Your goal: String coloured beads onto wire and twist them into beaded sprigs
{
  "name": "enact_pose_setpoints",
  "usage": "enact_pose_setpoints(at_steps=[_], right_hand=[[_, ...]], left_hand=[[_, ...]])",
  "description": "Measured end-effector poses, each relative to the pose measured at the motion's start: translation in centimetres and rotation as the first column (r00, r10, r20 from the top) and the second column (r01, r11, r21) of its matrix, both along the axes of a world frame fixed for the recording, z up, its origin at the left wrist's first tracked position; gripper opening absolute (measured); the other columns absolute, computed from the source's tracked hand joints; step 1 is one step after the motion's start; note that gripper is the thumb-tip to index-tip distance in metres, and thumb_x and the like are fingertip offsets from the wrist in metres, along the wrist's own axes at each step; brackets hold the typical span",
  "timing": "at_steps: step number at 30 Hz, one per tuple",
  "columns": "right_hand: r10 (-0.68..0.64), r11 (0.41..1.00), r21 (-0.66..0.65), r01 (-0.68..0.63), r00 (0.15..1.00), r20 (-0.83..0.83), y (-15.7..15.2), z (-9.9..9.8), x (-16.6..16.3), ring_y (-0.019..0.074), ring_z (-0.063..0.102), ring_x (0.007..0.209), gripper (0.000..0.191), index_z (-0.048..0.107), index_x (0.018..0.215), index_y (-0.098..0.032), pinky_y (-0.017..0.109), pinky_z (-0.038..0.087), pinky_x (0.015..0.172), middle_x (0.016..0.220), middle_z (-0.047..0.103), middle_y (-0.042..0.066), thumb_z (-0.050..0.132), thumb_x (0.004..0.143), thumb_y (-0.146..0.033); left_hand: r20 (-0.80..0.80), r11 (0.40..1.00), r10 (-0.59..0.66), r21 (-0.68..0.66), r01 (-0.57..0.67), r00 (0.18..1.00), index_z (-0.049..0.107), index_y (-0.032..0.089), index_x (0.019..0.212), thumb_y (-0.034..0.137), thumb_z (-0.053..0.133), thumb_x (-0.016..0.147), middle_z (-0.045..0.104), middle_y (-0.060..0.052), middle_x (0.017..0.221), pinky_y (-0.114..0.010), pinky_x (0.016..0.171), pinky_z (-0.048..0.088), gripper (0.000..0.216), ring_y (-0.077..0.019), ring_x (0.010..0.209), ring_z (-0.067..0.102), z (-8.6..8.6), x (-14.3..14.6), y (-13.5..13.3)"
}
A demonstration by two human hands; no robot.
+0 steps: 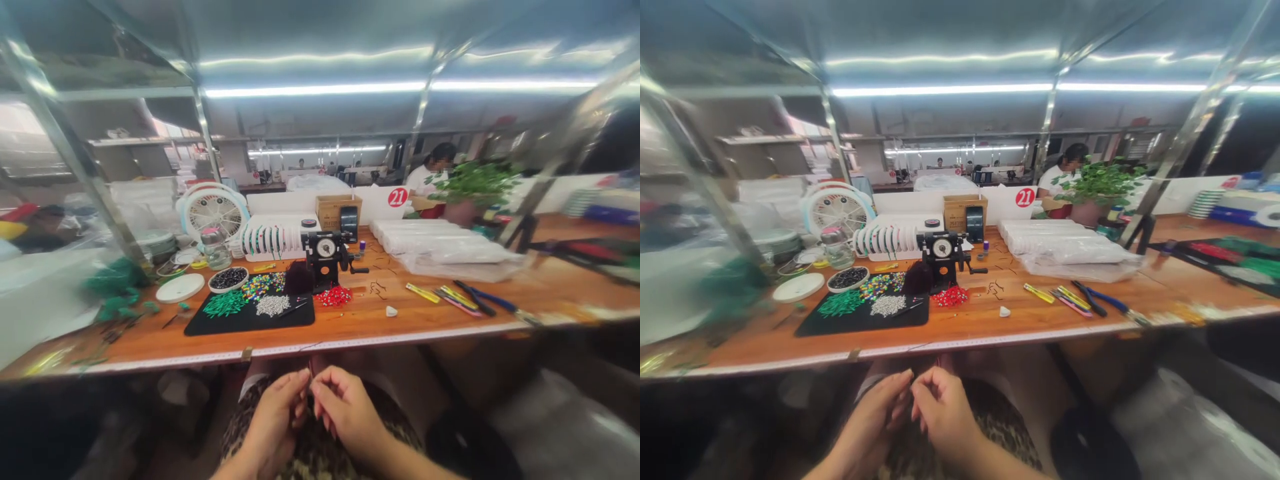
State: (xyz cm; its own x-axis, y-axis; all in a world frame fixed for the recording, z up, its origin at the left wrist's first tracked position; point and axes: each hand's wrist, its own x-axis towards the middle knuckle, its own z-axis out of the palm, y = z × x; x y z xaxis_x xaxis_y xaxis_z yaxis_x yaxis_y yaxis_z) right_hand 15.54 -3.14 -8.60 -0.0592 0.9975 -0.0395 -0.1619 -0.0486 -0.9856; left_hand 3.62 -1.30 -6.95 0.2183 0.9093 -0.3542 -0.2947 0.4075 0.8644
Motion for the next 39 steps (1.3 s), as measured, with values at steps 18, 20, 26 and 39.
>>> enact_pose_setpoints(at_steps=[18, 20, 26, 39], right_hand=[[0.002, 1.000, -0.010, -0.002, 0.999, 0.033, -0.1, 0.1, 0.1, 0.0044, 0.036, 0.035, 0.027, 0.052, 0.068, -0.015, 0.015, 0.027, 0.033, 0.048, 0.048, -0.005, 0.053, 0.079, -0.040], [-0.009, 1.000, 0.000, 0.009, 0.999, 0.036, -0.1, 0.1, 0.0, 0.0043, 0.036, 0.034, 0.028, 0.052, 0.067, -0.015, 0.015, 0.027, 0.033, 0.048, 0.047, -0.005, 0.053, 0.079, -0.041], [0.014, 1.000, -0.012, -0.013, 0.998, 0.061, -0.1, 0.2, 0.0, 0.0046, 0.038, 0.036, 0.028, 0.052, 0.070, -0.014, 0.016, 0.028, 0.033, 0.050, 0.050, -0.004, 0.053, 0.079, -0.040], [0.049, 0.998, -0.030, -0.047, 0.997, 0.063, -0.2, 0.1, 0.3, 0.0047, 0.037, 0.036, 0.025, 0.053, 0.069, -0.015, 0.016, 0.027, 0.034, 0.052, 0.051, -0.003, 0.054, 0.078, -0.038]], left_hand=[[0.046, 1.000, -0.013, -0.006, 0.014, 0.999, 0.052, 0.013, 0.057, 0.038, 0.071, 0.066, 0.039, 0.007, 0.043, -0.018, 0.038, 0.015, 0.033, -0.0030, 0.037, 0.028, -1.5, -0.2, 0.3], [0.068, 1.000, -0.011, -0.018, 0.012, 0.998, 0.054, 0.013, 0.059, 0.038, 0.073, 0.065, 0.040, 0.007, 0.045, -0.017, 0.038, 0.014, 0.032, -0.0025, 0.038, 0.027, -1.4, -0.2, 0.3], [0.078, 0.999, 0.019, -0.030, -0.017, 0.997, 0.051, 0.014, 0.054, 0.034, 0.074, 0.061, 0.043, 0.005, 0.044, -0.018, 0.038, 0.016, 0.032, -0.0033, 0.038, 0.031, -1.2, -0.2, 0.2], [0.048, 1.000, 0.008, -0.020, -0.007, 0.999, 0.051, 0.014, 0.053, 0.038, 0.072, 0.063, 0.041, 0.006, 0.041, -0.019, 0.038, 0.016, 0.033, -0.0044, 0.037, 0.033, -1.2, -0.4, 0.4]])
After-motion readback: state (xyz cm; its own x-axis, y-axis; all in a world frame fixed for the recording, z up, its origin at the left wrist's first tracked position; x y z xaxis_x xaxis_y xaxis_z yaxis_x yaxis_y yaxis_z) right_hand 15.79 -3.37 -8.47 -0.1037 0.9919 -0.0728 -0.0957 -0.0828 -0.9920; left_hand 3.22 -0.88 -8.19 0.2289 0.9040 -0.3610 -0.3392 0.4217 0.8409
